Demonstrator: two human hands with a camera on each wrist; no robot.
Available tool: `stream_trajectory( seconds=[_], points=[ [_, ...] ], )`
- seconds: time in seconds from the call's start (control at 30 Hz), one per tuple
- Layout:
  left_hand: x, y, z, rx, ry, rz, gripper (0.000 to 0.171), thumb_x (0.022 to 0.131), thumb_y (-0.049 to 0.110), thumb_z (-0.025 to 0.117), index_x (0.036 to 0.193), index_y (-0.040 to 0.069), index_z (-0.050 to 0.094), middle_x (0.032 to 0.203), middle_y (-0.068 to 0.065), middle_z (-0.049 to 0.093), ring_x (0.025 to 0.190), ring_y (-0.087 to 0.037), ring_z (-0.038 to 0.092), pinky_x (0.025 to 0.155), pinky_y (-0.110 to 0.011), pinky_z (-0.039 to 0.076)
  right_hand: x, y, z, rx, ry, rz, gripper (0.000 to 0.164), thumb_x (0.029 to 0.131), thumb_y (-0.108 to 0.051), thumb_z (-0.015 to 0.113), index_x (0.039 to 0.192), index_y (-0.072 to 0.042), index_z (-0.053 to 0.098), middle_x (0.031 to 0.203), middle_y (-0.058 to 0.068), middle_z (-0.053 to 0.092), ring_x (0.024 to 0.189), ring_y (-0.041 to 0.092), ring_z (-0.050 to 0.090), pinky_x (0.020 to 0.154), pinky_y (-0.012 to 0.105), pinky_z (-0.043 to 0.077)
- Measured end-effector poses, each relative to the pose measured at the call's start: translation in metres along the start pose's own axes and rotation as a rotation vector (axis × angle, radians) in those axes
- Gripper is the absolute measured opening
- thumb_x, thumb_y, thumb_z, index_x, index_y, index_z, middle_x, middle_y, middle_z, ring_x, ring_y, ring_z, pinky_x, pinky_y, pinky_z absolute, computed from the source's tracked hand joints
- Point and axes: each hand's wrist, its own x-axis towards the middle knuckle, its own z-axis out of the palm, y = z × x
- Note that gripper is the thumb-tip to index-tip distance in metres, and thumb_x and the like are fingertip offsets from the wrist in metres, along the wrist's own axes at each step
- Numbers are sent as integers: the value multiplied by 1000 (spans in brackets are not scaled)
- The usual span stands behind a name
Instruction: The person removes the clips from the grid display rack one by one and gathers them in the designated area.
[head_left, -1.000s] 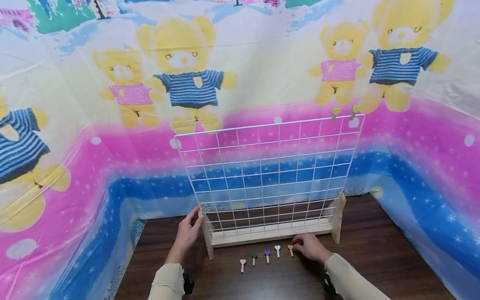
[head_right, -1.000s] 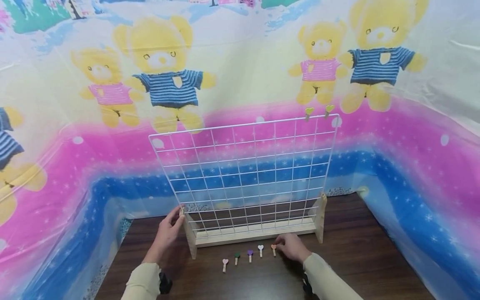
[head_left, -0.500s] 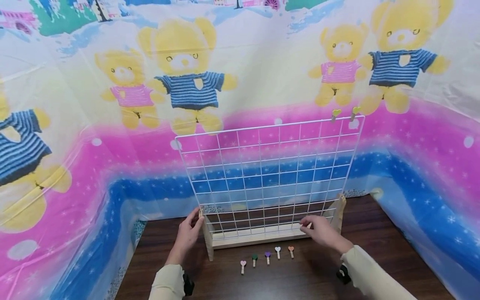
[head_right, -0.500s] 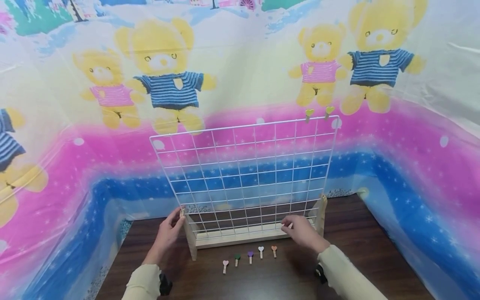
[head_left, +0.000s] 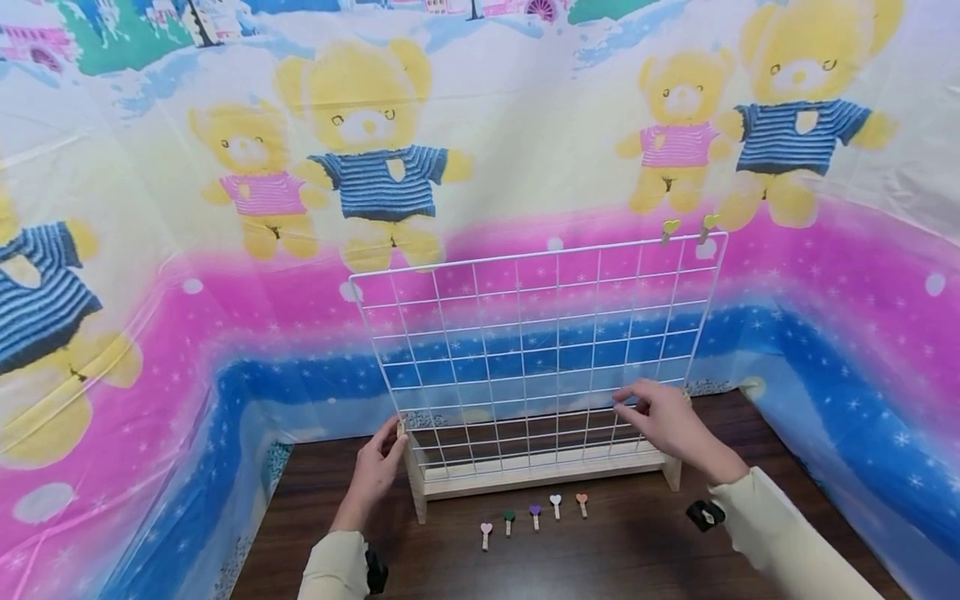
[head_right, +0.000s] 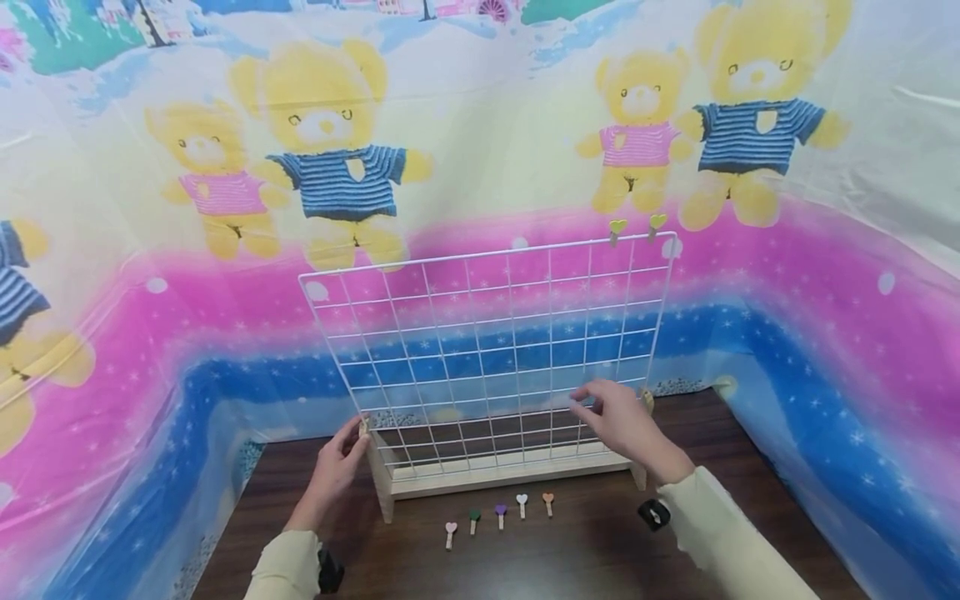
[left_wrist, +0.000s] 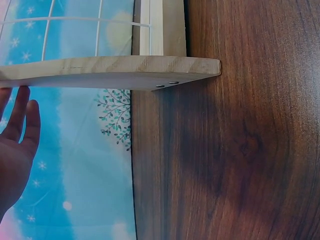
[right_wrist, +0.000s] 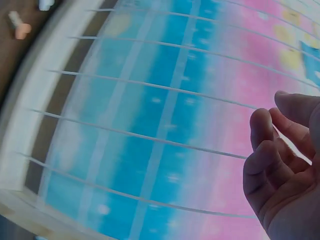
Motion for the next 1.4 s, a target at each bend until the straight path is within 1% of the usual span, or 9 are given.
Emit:
stream_trajectory(
  seconds=[0.17, 0.3, 0.43, 0.6, 0.73, 0.93, 1.23, 1.3, 1.4],
  points=[
    [-1, 0, 0, -3, -1, 0, 45, 99, 22, 52, 141, 8, 44, 124, -20, 56, 110, -33, 55, 87, -48, 47, 14, -14, -27, -20, 82, -56, 16, 88, -12, 69, 103, -9, 70, 82, -3, 59, 56, 5, 48, 48, 25, 43],
    [-2, -1, 1, 1, 2, 1, 44, 99, 22, 51, 141, 10, 45, 124, -20, 56, 110, -33, 55, 86, -47, 48, 24, -23, -46, -44, 140, -86, 17, 88, -12, 68, 105, -8, 70, 77, -4, 56, 54, 6, 46, 46, 25, 40],
    [-2, -3, 1, -3, 7, 6, 42, 99, 21, 52, 140, 12, 47, 125, -19, 56, 110, -32, 56, 86, -47, 48, 34, -32, -65, -60, 207, -121, 18, 87, -9, 69, 105, -8, 70, 78, -3, 57, 54, 6, 48, 46, 25, 41],
    [-2, -3, 1, -2, 9, 14, 42, 99, 20, 52, 139, 10, 47, 125, -20, 57, 109, -33, 56, 85, -47, 49, 49, -43, -89, -61, 315, -203, 21, 85, -5, 71, 106, -6, 70, 74, -2, 57, 51, 5, 49, 45, 22, 41],
    [-1, -2, 0, -6, -2, 7, 43, 99, 20, 52, 140, 8, 46, 126, -20, 56, 111, -33, 55, 87, -47, 48, 59, -54, -107, -40, 365, -242, 23, 85, -6, 71, 108, -5, 70, 78, 1, 59, 53, 5, 52, 46, 17, 41],
    [-2, 0, -1, -15, -8, -4, 43, 99, 19, 51, 141, 10, 45, 127, -20, 55, 112, -33, 55, 88, -48, 47, 72, -66, -127, -15, 406, -258, 26, 85, -2, 69, 111, -2, 68, 80, 4, 58, 54, 3, 52, 45, 16, 39],
    [-1, 1, -1, -16, -12, 4, 43, 99, 22, 51, 141, 13, 45, 127, -20, 55, 112, -33, 55, 88, -47, 47, 89, -71, -146, 48, 515, -254, 26, 86, -1, 68, 112, -1, 68, 85, 8, 58, 53, -2, 51, 44, 14, 36],
    [-1, 1, -1, -16, -14, 6, 43, 99, 22, 51, 141, 13, 45, 127, -20, 55, 111, -33, 55, 87, -47, 48, 93, -72, -151, 64, 527, -233, 26, 87, -3, 66, 113, -1, 68, 86, 9, 59, 52, -1, 52, 43, 14, 35],
    [-1, 1, -1, -16, -17, 8, 44, 99, 22, 50, 141, 11, 45, 126, -20, 55, 111, -33, 55, 87, -47, 48, 97, -72, -156, 72, 505, -143, 28, 91, -10, 63, 119, -4, 65, 93, 8, 60, 53, 0, 54, 42, 16, 35]
  ],
)
